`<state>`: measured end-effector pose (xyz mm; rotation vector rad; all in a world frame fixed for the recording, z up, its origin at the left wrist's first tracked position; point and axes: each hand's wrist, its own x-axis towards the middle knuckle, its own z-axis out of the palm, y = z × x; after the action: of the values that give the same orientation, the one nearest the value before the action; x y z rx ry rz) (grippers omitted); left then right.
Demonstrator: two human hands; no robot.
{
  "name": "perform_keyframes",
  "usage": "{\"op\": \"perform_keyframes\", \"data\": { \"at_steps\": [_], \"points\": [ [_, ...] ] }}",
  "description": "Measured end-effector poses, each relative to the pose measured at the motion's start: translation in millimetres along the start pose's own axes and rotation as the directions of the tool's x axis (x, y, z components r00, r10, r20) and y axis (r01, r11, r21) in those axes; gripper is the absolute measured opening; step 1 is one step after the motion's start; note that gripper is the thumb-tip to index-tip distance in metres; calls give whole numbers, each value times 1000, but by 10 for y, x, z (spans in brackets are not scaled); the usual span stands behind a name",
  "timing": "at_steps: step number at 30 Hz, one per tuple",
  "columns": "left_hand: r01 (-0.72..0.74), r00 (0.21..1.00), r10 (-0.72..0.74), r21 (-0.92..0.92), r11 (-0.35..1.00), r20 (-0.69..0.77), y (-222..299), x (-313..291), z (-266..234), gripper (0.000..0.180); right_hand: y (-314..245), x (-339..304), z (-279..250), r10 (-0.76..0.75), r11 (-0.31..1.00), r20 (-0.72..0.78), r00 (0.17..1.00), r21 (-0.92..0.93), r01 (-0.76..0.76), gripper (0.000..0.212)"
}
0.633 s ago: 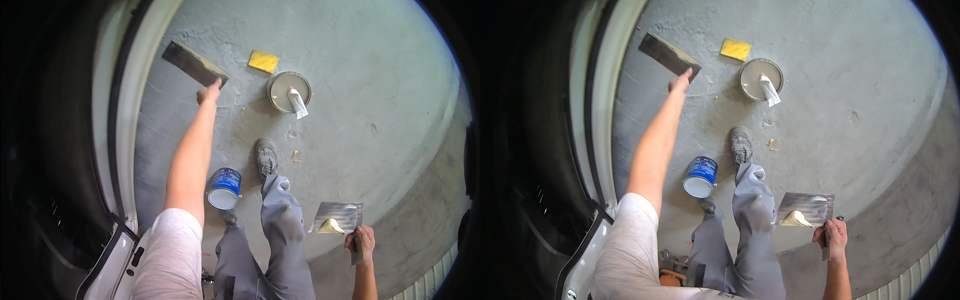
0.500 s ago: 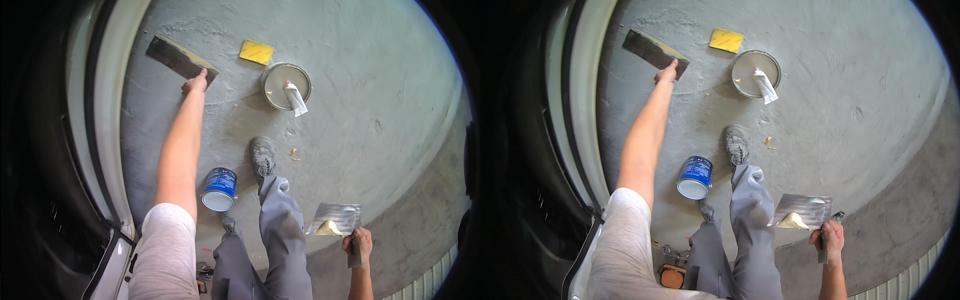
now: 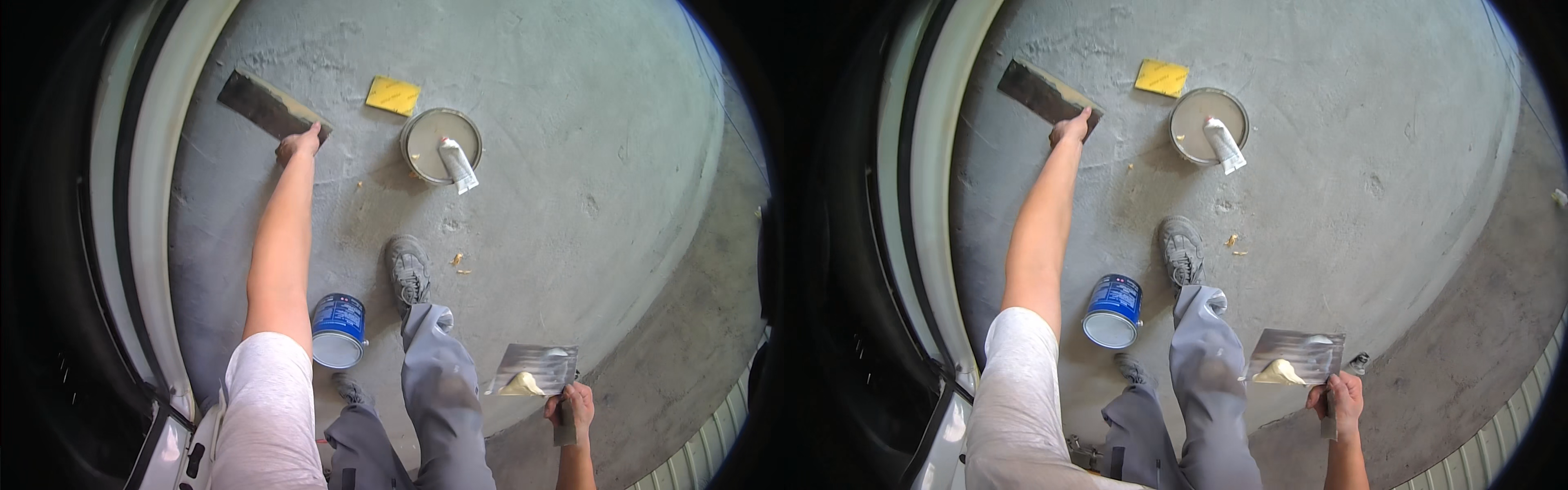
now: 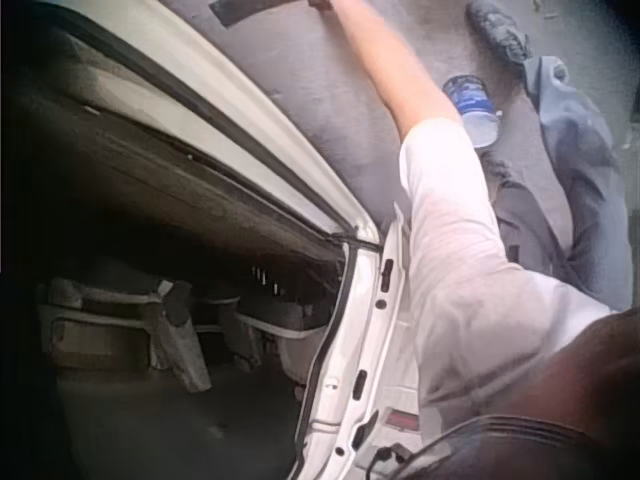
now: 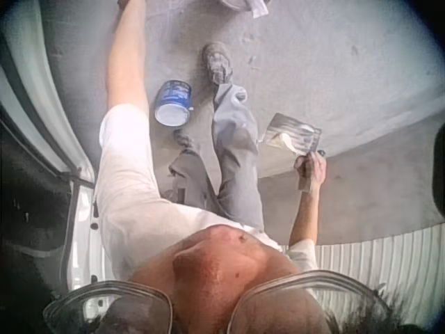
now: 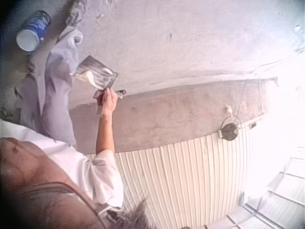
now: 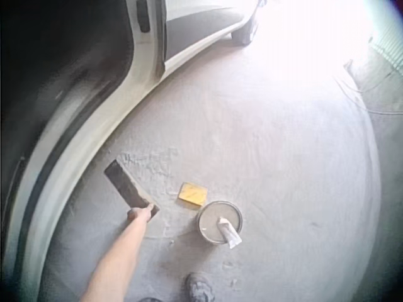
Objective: The person applies beige body filler to a white vehicle panel using a large metal scraper and a smaller yellow-handled putty knife. They repeatedly scoop filler from the scraper onto the panel, spread it over the surface, and smooth it near the wheel arch and panel edges.
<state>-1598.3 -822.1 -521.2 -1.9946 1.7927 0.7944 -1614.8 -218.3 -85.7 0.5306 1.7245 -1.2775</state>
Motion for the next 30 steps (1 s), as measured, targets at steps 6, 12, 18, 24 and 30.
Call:
{"op": "perform_keyframes", "data": {
  "at_steps": [6, 12, 18, 24, 30],
  "points": [
    [159, 987, -150, -303, 940, 56, -45, 54, 141, 121, 127, 65, 42, 32, 999, -27, 999, 31, -31, 36],
    [183, 983, -151, -532, 827, 104, 81, 90, 90, 112, -186, 283, 253, 62, 997, 29, 998, -39, -61, 36],
    [-301, 917, 219, -218, 929, -334, -258, -709, -158, 47, -652, 397, 471, 50, 978, 72, 996, -204, -35, 39],
    [-491, 869, 493, -236, 839, -54, -1371, -2106, -914, 40, -760, 652, 952, 5, 914, 313, 950, -386, 122, 41],
    [-565, 793, 608, -350, 747, 19, -2724, -3383, -1919, 33, 27, 662, 1703, 53, 551, 569, 820, -702, 451, 31]
  ]
}}
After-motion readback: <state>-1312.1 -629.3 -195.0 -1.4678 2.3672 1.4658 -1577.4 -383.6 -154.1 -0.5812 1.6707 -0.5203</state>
